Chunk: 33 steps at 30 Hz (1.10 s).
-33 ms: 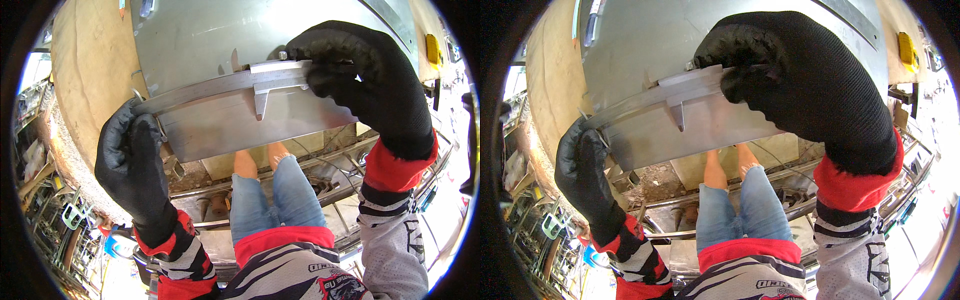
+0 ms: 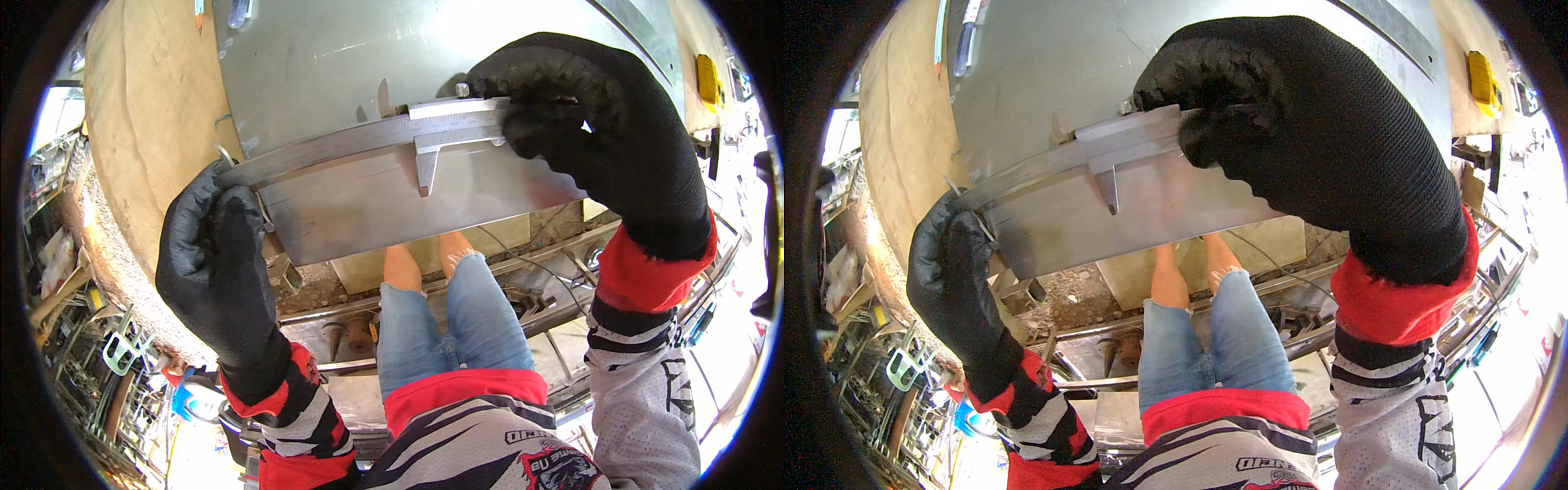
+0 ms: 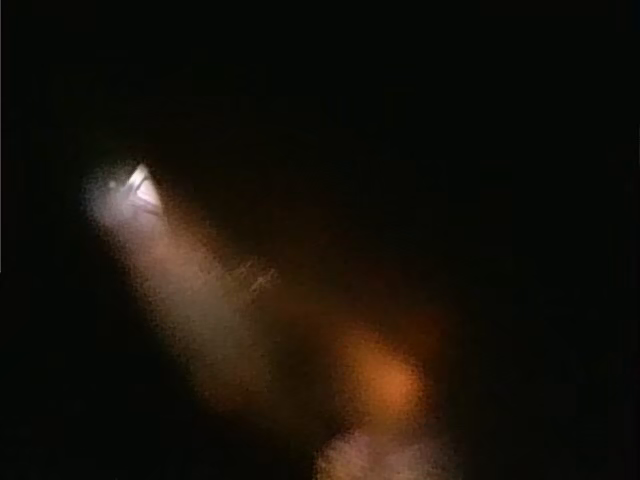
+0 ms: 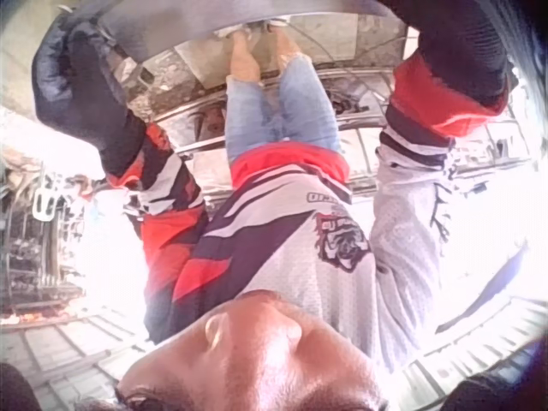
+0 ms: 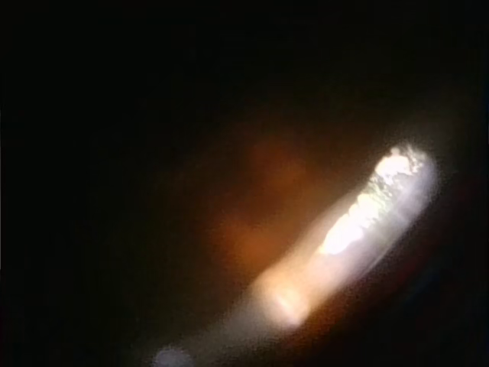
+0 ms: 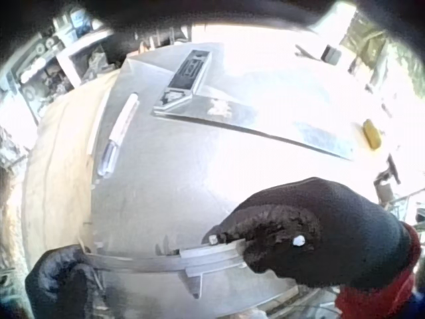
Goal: The person uses a digital caliper to measure the thickness of a metal sheet on a workbench. They then use a marker to mark the measured location on the sheet.
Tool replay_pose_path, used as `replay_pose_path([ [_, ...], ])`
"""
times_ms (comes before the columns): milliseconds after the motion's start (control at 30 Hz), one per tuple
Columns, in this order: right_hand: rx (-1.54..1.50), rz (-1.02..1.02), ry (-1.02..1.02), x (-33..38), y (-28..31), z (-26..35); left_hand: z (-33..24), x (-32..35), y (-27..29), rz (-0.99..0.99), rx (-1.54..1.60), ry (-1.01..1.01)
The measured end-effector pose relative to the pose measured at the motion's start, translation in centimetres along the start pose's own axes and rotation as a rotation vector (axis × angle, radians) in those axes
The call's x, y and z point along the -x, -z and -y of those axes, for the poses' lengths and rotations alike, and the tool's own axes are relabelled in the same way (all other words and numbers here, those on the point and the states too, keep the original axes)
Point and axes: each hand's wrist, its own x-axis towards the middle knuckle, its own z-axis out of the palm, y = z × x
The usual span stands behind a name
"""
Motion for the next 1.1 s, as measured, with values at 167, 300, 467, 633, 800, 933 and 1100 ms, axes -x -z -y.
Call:
replay_pose_path([
  [167,0.018,0.011,-0.047,-0.7,0.7,0.2,0.4,-0.6,-0.7,0.002,0.027,-0.039],
  [300,0.010,0.023,-0.112,-0.7,0.7,0.8,0.6,-0.6,-0.4,-0.009,0.079,0.014],
  [467,-0.070,0.020,-0.002,-0.9,0.4,0.4,1.0,-0.7,-0.2,0.024,0.016,-0.089],
  [633,-0.123,0.131,0.080,-1.6,2.0,0.5,0.8,-0.6,-0.4,0.003,0.036,-0.057],
  [800,-0.117,0.106,0.132,-1.3,1.4,-0.7,0.7,-0.6,-0.3,0.017,0.012,-0.073],
  [933,-0.203,0.064,0.119,-0.7,1.3,-1.5,0.8,-0.7,-0.3,0.025,0.055,-0.048],
  [1100,-0.222,0.093,0.037,-0.5,1.8,-1.5,0.7,-0.6,-0.5,-0.011,0.042,-0.048],
])
